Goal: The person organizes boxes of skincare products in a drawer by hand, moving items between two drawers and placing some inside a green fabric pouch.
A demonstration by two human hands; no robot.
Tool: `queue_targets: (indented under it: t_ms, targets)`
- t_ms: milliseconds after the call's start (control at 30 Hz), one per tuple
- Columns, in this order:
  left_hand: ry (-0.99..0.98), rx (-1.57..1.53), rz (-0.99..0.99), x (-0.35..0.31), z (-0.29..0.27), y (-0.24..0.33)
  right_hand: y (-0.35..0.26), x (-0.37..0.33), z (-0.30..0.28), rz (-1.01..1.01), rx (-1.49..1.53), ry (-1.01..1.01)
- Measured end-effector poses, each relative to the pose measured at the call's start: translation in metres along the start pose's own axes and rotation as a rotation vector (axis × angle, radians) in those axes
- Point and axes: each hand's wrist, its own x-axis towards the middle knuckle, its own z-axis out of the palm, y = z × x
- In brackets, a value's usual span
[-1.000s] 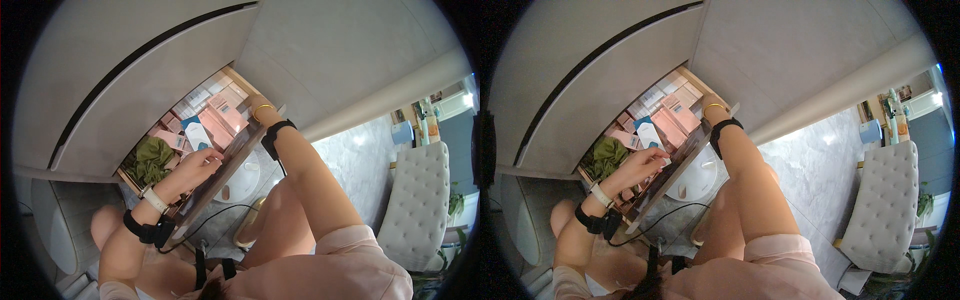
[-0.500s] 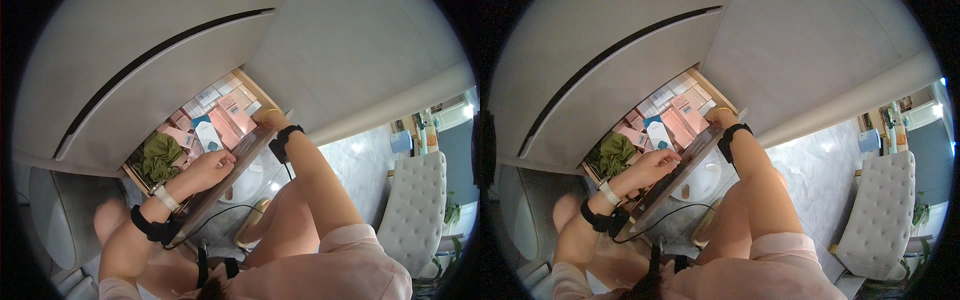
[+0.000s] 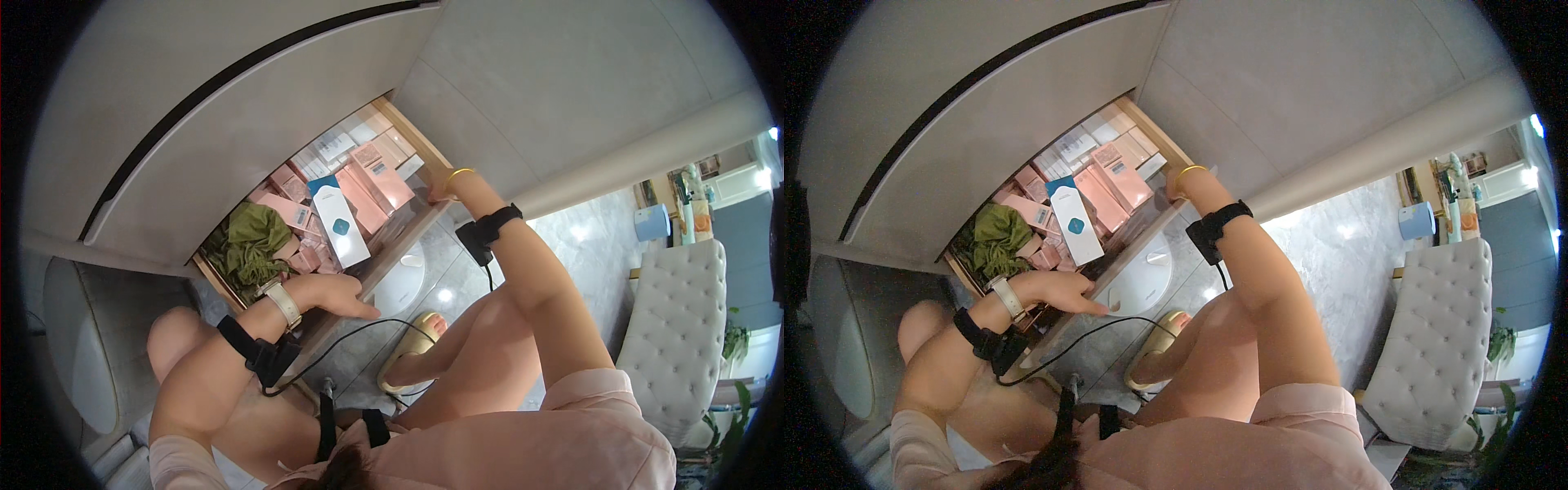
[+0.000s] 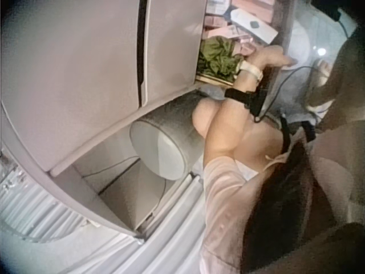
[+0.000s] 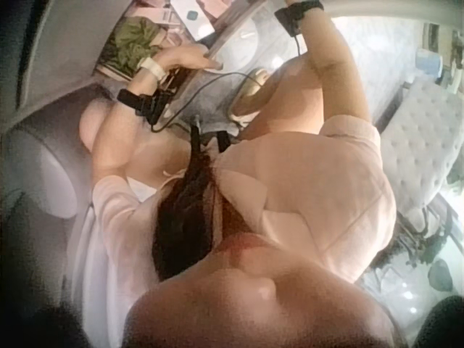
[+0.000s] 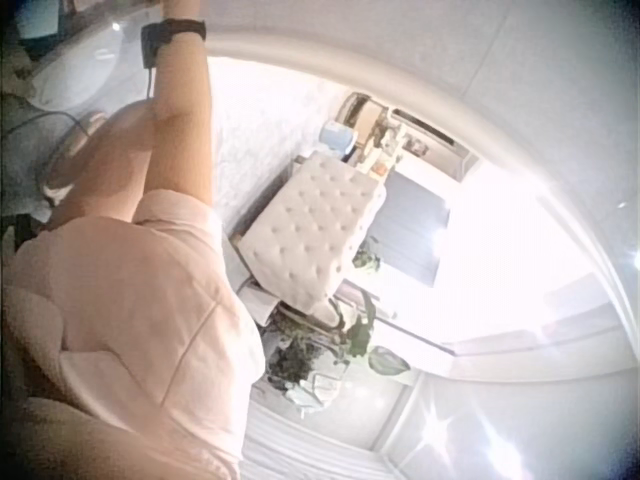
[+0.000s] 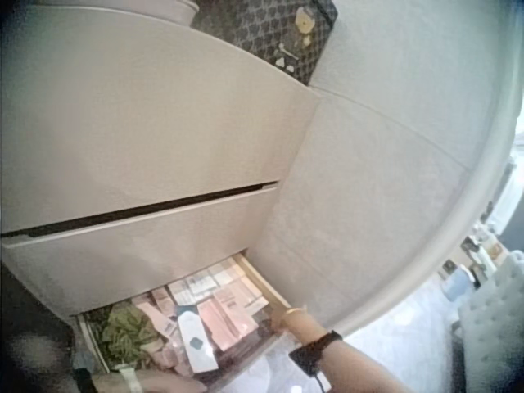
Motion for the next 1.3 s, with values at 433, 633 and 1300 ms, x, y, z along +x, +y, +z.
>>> queue_targets:
  t_ms: [433, 633, 1300]
  targets:
    - [0.029, 0.043, 0.023, -0.018, -0.008, 0.022, -0.159, 0.068, -0.053, -0.035, 0.337, 0.46]
    - [0.297, -0.094, 0.132, -0.028, -0.014, 0.012, -0.149, 0.095, -0.034, -0.139, 0.124, 0.61]
    - [1.122, -1.0, 0.368, -0.019, -0.051, -0.004, -0.077, -0.08, -0.084, -0.517, 1.171, -0.264]
